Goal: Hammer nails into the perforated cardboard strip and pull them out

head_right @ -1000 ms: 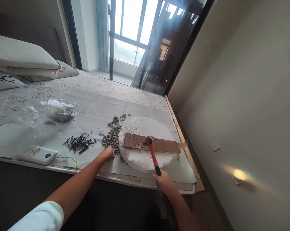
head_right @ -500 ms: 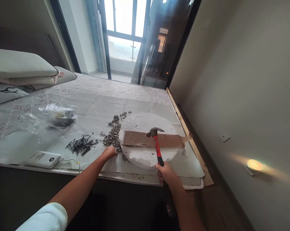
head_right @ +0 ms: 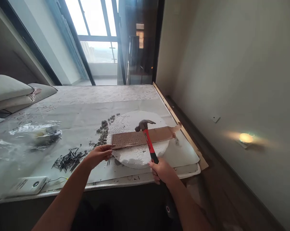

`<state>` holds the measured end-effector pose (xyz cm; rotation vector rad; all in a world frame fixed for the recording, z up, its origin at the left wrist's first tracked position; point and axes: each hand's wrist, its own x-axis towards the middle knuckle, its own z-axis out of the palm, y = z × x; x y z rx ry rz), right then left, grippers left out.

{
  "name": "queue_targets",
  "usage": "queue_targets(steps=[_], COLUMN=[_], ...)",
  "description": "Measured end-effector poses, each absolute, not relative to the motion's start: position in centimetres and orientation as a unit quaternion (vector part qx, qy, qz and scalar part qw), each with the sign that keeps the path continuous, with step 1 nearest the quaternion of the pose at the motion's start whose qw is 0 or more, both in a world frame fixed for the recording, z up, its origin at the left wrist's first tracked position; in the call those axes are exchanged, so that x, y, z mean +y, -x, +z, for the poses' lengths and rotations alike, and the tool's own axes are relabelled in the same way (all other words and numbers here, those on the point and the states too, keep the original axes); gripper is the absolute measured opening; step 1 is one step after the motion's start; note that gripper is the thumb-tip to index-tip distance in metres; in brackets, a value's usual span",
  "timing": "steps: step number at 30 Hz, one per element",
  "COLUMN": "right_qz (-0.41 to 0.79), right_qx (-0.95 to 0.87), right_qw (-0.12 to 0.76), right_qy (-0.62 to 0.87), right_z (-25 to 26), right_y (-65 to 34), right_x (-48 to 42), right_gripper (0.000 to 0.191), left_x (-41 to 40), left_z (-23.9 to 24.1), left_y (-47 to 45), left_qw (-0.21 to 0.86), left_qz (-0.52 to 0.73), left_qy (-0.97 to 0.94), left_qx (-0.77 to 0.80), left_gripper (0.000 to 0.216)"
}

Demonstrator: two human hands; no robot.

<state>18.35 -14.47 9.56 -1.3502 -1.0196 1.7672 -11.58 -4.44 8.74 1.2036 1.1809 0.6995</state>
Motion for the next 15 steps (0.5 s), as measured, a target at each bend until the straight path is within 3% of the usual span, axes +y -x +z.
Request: queue_targets(steps=[5, 12, 15], right_qz=[0.685, 0.690, 0.686], right_qx=[-0.381, -0.366, -0.365], right_qw=[0.360, 0.356, 0.358], right_qy=[0.506, 0.513, 0.518], right_z=[10.1, 9.7, 9.2], right_y=[-18.4, -18.9, -19.3], right_x=[-14.2, -13.8, -13.7], right_gripper=[0.038, 0.040, 0.040], left_x=[-2.6, 0.4, 1.0], left_z=[8.9, 5.9, 4.9], left_y=[5.2, -0.8, -1.7], left_qw=[0.596, 0.294, 0.234], left_qz=[0.373, 0.365, 0.316], left_qy=[-0.509, -0.705, -0.756], left_qx=[0.496, 0.532, 0.524], left_gripper=[0.045, 0.045, 0.044])
